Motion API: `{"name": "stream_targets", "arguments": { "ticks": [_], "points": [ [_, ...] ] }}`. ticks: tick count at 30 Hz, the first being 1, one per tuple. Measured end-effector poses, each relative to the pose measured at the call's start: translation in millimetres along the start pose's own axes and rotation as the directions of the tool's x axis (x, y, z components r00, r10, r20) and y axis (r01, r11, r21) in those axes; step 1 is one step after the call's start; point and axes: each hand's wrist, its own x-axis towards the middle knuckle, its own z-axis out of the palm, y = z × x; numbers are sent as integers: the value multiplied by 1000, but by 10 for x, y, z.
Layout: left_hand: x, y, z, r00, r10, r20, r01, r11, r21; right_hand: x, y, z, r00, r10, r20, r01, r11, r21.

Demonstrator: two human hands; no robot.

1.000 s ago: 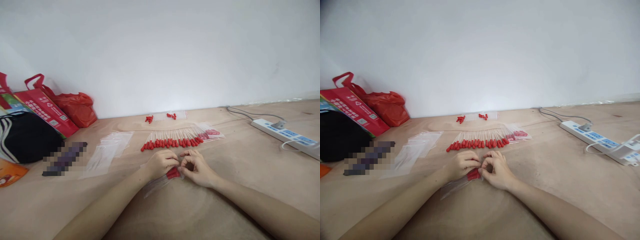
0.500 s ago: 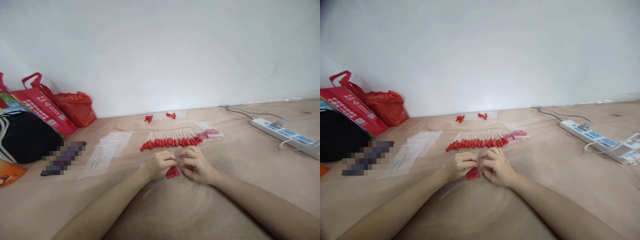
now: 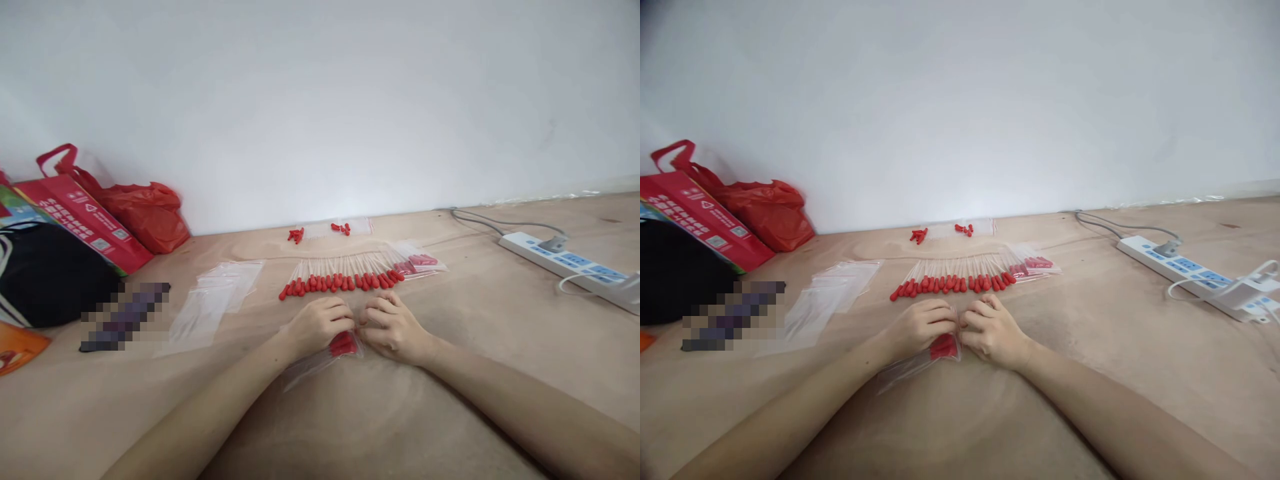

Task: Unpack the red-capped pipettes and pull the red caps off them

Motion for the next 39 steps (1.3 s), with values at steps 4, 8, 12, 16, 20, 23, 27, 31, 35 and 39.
{"name": "stream_targets", "arguments": {
  "ticks": [4,8,12,16,20,23,27,31,35,39],
  "points": [
    [28,-18,-26,995,66,68,-73,992,100,12,7,3,998,-59,29,59,998,-18],
    [30,-19,-25,980,153,124,-166,981,98,25,30,7,985,-67,157,61,997,45],
    [33,-32,-43,985,130,116,-131,991,-3,28,59,10,974,-44,223,20,994,108],
    [9,-60,-77,994,35,103,-27,997,-74,24,53,-27,976,-58,211,30,991,133],
    [-118,32,-157,970,-222,95,238,950,-203,7,49,-112,969,-19,246,-42,970,238],
    [-268,178,-233,913,-348,212,398,875,-278,0,76,-143,947,70,312,-187,912,364],
    [-413,296,-250,857,-441,268,508,810,-292,13,92,-74,939,183,290,-305,835,458],
    [-434,283,-189,878,-423,225,477,808,-345,40,36,10,928,291,234,-372,779,506],
    [-426,263,-151,887,-416,200,462,807,-369,41,1,40,904,337,263,-426,765,483],
    [-449,270,-121,874,-447,191,486,790,-372,9,31,73,908,286,306,-407,775,483]
  ]
}}
